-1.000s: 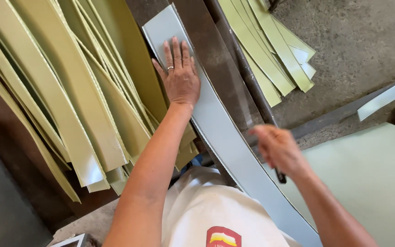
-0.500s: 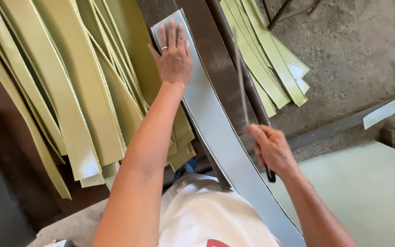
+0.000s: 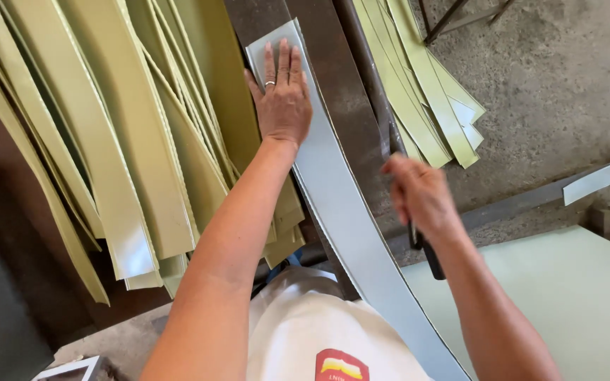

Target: Deburring the edges of long strips using a hand scraper tool on a workbench.

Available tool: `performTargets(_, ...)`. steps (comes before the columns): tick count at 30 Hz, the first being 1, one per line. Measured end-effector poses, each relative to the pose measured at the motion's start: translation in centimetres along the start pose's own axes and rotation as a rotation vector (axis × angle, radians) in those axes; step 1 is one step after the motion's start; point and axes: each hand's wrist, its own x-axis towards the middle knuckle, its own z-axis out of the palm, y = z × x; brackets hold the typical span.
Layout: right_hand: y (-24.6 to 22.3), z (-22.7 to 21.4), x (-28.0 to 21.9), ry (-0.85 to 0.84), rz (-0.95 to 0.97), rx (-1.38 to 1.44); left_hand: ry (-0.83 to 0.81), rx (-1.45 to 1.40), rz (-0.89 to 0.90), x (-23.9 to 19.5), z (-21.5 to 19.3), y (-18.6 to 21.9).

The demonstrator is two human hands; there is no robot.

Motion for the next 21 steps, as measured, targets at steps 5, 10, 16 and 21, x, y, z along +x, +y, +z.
performTargets(5,1.9,1.8,1.2,0.121,-0.18,0.287,-0.005,0.007,0.019,0.3,-0.3,0.6)
performTargets(10,0.4,1.0,-0.3,-0.137,-0.012,-0.067,-0.005,-0.009,-0.004,-0.1,0.4,0.2)
performTargets(16,-2.2,2.0,1.6,0.257,-0.243,0.298,-0.048,0.039,0.003,0.4,-0.1,0.7)
performTargets(21,-2.2,0.9,2.1,0.019,-0.078,-0.085,-0.02,0.0,0.003,0.3,0.5,0.2)
